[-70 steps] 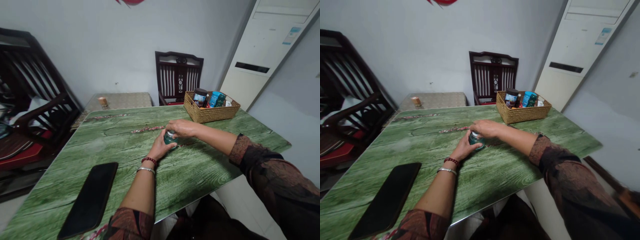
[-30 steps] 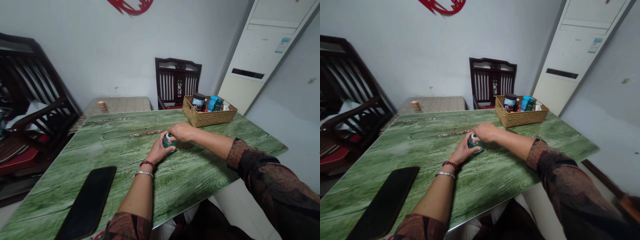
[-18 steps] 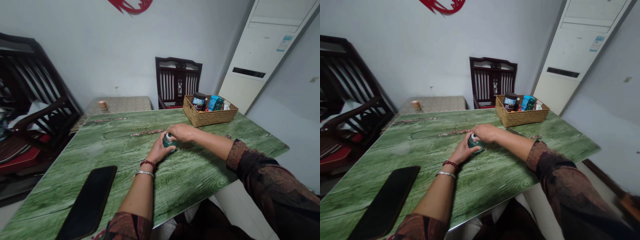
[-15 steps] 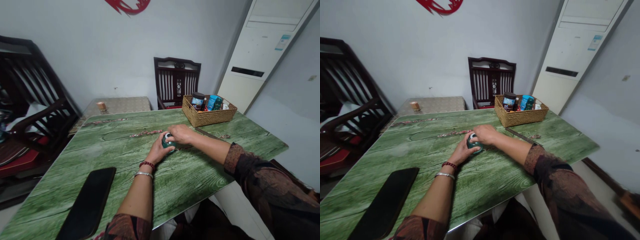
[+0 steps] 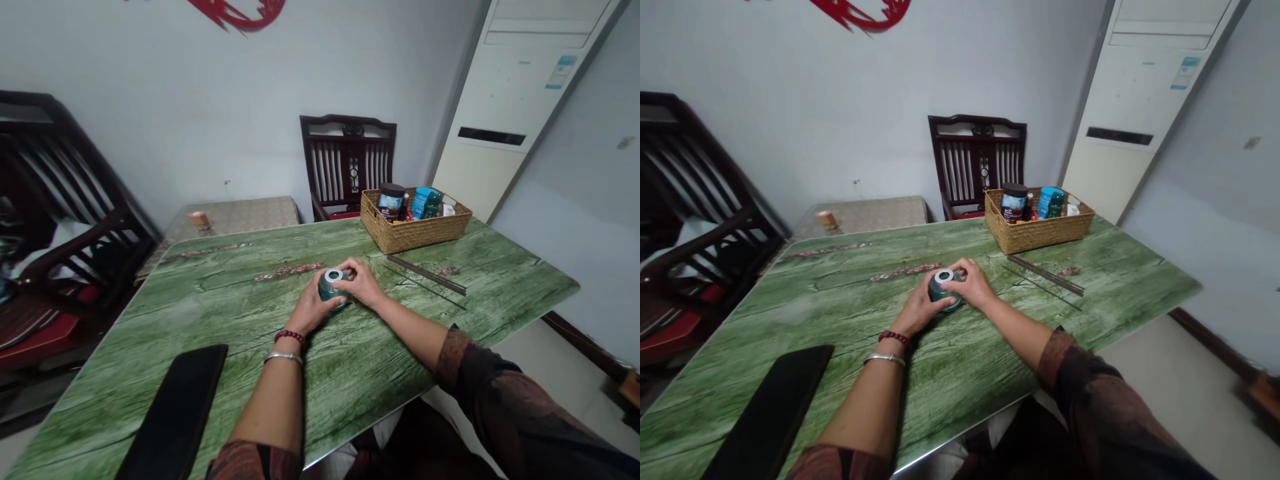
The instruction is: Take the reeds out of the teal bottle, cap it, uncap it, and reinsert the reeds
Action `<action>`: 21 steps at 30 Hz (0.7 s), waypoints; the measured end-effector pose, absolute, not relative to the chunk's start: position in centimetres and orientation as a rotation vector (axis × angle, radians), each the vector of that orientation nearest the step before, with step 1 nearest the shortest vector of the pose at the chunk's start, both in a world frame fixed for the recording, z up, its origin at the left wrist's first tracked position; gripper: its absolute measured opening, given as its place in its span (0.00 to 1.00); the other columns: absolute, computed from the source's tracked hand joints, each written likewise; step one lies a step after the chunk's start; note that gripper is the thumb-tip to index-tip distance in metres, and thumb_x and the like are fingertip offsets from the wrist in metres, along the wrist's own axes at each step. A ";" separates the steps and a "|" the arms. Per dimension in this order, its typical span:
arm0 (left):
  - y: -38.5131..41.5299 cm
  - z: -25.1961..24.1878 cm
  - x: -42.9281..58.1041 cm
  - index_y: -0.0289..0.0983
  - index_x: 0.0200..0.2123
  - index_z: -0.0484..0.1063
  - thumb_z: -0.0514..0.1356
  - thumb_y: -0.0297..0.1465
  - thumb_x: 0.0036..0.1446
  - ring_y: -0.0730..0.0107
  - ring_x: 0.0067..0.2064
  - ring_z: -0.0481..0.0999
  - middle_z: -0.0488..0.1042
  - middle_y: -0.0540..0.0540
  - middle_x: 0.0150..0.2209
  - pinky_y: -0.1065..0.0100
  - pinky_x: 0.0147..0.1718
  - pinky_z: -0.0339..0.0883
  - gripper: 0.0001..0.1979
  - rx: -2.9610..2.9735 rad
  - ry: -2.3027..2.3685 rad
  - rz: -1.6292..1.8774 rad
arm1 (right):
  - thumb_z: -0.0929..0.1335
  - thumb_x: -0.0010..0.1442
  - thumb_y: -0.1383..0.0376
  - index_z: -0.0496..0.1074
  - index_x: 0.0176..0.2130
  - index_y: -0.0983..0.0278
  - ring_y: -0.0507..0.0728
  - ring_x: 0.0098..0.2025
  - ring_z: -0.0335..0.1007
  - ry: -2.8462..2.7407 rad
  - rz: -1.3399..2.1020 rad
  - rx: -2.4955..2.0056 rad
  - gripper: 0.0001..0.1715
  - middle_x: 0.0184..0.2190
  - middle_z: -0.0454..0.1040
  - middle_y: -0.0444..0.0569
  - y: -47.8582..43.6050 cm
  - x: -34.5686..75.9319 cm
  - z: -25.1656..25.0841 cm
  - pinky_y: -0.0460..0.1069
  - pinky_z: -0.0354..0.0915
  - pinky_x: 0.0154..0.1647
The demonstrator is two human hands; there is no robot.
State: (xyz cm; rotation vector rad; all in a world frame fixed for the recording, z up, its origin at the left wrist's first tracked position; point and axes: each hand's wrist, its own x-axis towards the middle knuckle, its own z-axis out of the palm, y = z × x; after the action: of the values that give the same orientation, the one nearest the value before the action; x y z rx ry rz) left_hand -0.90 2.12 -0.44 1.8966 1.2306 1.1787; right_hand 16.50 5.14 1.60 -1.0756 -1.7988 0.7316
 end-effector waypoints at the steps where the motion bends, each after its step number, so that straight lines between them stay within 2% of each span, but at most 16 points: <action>1: 2.1 -0.4 -0.9 0.36 0.56 0.64 0.69 0.42 0.45 0.51 0.52 0.74 0.74 0.38 0.52 0.51 0.54 0.66 0.37 1.891 1.248 1.180 | 0.77 0.46 0.60 0.75 0.39 0.63 0.54 0.37 0.65 -1.739 0.719 -1.103 0.20 0.35 0.69 0.44 4.9 16.2 1.2 0.48 0.65 0.41; 5: 2.1 -0.3 -0.9 0.36 0.56 0.63 0.69 0.40 0.45 0.52 0.51 0.75 0.75 0.39 0.50 0.52 0.53 0.66 0.37 1.866 1.255 1.197 | 0.76 0.48 0.57 0.72 0.51 0.61 0.57 0.48 0.68 -1.746 0.791 -1.017 0.31 0.46 0.71 0.49 4.7 16.0 0.4 0.52 0.65 0.51; 8: 2.0 -0.2 -0.9 0.36 0.56 0.64 0.70 0.41 0.45 0.52 0.52 0.75 0.75 0.39 0.51 0.52 0.54 0.66 0.36 1.868 1.239 1.208 | 0.72 0.55 0.56 0.73 0.54 0.60 0.59 0.55 0.67 -1.832 0.921 -0.810 0.28 0.51 0.73 0.50 5.1 16.2 0.4 0.54 0.60 0.59; 10: 1.9 -0.2 -0.8 0.36 0.56 0.65 0.70 0.41 0.46 0.52 0.52 0.75 0.75 0.39 0.51 0.52 0.53 0.66 0.35 1.874 1.237 1.216 | 0.71 0.56 0.54 0.74 0.52 0.61 0.59 0.54 0.68 -1.789 0.982 -0.748 0.26 0.50 0.75 0.50 5.4 16.0 0.2 0.54 0.60 0.59; 14: 1.8 -0.2 -0.6 0.36 0.56 0.65 0.70 0.41 0.45 0.51 0.52 0.75 0.75 0.39 0.51 0.51 0.54 0.66 0.36 1.859 1.226 1.228 | 0.73 0.54 0.52 0.73 0.49 0.63 0.59 0.50 0.71 -1.672 1.022 -0.783 0.27 0.46 0.76 0.48 5.3 15.4 -0.5 0.54 0.63 0.56; 16: 1.7 0.0 -0.6 0.36 0.57 0.65 0.72 0.40 0.42 0.49 0.54 0.74 0.75 0.38 0.53 0.50 0.56 0.65 0.39 1.804 1.209 1.229 | 0.74 0.51 0.50 0.71 0.53 0.62 0.60 0.52 0.70 -1.653 1.092 -0.790 0.34 0.49 0.74 0.50 5.1 15.5 -0.9 0.55 0.62 0.58; 19: 1.5 0.2 -1.0 0.38 0.60 0.63 0.76 0.38 0.35 0.47 0.60 0.69 0.70 0.36 0.59 0.51 0.60 0.60 0.47 1.644 1.100 1.204 | 0.79 0.41 0.48 0.63 0.61 0.61 0.63 0.60 0.65 -1.579 1.334 -0.776 0.54 0.59 0.68 0.54 5.0 16.0 -1.5 0.56 0.58 0.63; 21: 1.5 0.4 -1.6 0.41 0.61 0.63 0.75 0.40 0.39 0.50 0.62 0.67 0.67 0.37 0.61 0.54 0.60 0.60 0.46 1.456 0.966 1.232 | 0.81 0.33 0.48 0.62 0.61 0.60 0.64 0.62 0.63 -1.507 1.456 -0.761 0.61 0.61 0.65 0.56 5.2 16.3 -1.7 0.56 0.57 0.64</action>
State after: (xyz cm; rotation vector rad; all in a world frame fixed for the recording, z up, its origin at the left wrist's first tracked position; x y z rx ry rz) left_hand -1.58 1.46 0.41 1.4563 0.9657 1.2317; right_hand 16.33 5.17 -1.69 -0.7611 -1.5074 1.4563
